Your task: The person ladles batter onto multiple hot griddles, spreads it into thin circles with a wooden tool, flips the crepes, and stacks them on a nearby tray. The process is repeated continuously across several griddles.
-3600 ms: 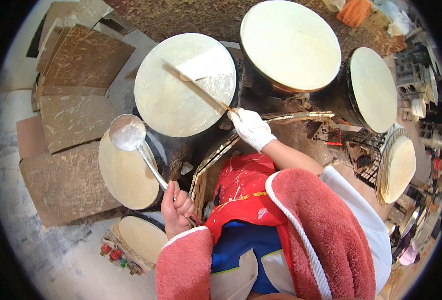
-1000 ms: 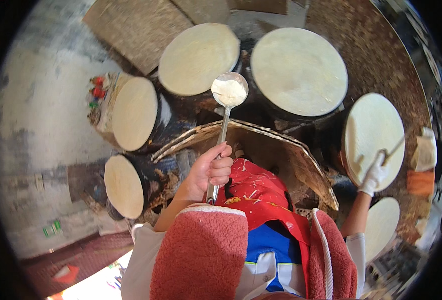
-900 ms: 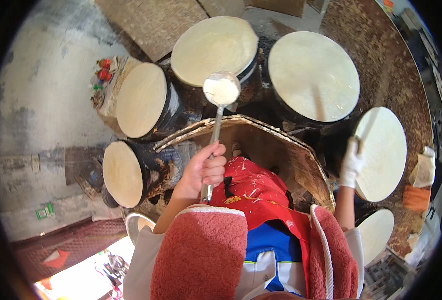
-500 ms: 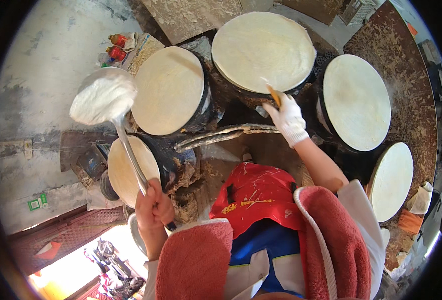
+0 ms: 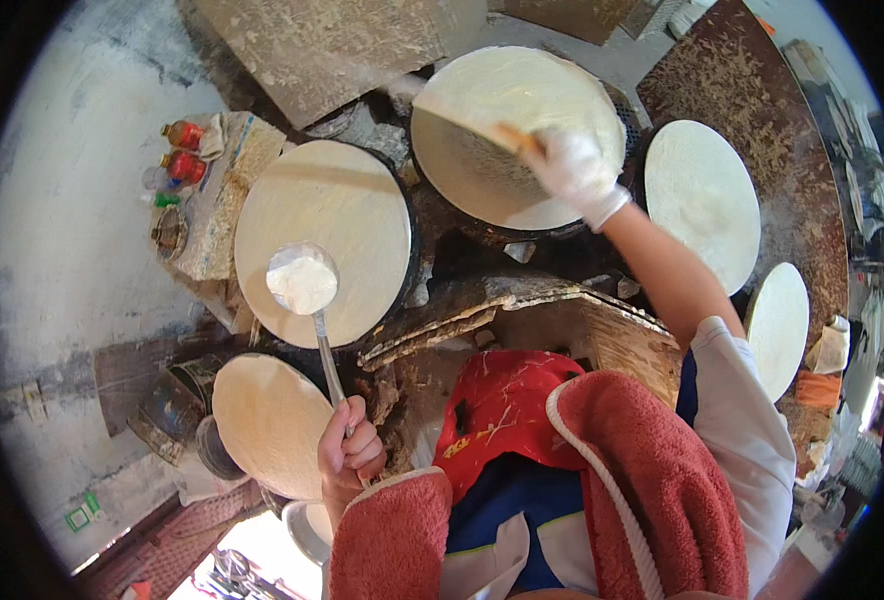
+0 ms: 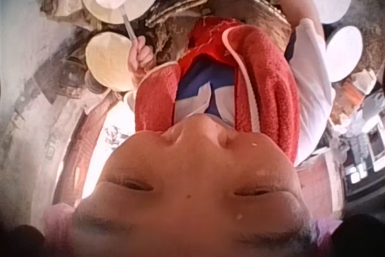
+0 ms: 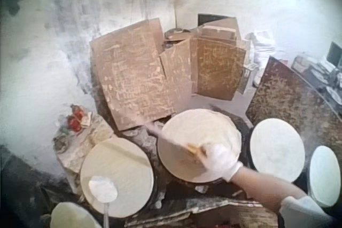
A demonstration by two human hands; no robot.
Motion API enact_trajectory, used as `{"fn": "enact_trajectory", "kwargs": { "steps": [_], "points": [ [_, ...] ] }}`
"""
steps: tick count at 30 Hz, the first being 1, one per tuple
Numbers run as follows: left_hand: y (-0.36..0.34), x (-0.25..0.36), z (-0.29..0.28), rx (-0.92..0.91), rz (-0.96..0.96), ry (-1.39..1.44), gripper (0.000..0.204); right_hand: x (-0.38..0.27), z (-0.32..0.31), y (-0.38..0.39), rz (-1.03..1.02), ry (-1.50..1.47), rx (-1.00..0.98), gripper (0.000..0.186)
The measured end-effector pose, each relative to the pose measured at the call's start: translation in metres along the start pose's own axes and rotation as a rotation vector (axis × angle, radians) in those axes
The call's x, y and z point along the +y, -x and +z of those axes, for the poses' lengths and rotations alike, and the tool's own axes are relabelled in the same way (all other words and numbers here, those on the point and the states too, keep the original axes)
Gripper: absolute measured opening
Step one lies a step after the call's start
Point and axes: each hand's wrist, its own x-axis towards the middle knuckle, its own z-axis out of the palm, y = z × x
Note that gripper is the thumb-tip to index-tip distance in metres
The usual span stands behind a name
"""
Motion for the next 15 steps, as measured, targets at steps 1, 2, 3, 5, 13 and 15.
{"fn": "enact_trajectory", "kwargs": {
  "steps": [1, 2, 3, 5, 13, 15],
  "points": [
    [-0.002, 0.004, 0.001, 0.016, 0.002, 0.007, 0.029, 0.006, -0.023, -0.007, 0.1, -0.055, 0.074, 0.034],
    [-0.005, 0.006, 0.001, -0.019, -0.019, 0.011, 0.03, 0.013, -0.044, -0.014, 0.206, -0.115, 0.158, 0.038],
    [-0.008, 0.008, 0.002, -0.051, -0.033, -0.033, 0.029, 0.026, -0.069, -0.018, 0.259, -0.216, 0.201, 0.039],
    [-0.014, 0.01, 0.003, -0.127, -0.072, -0.009, 0.029, 0.055, -0.107, -0.006, 0.315, -0.702, 0.407, 0.041],
    [-0.038, -0.027, 0.03, -0.321, -0.343, -0.068, 0.03, 0.186, -0.191, 0.189, 0.836, -0.903, 1.007, 0.029],
    [-0.044, -0.049, 0.046, -0.29, -0.369, -0.152, 0.031, 0.211, -0.202, 0.257, 0.772, -1.018, 1.2, 0.03]
  ]
}}
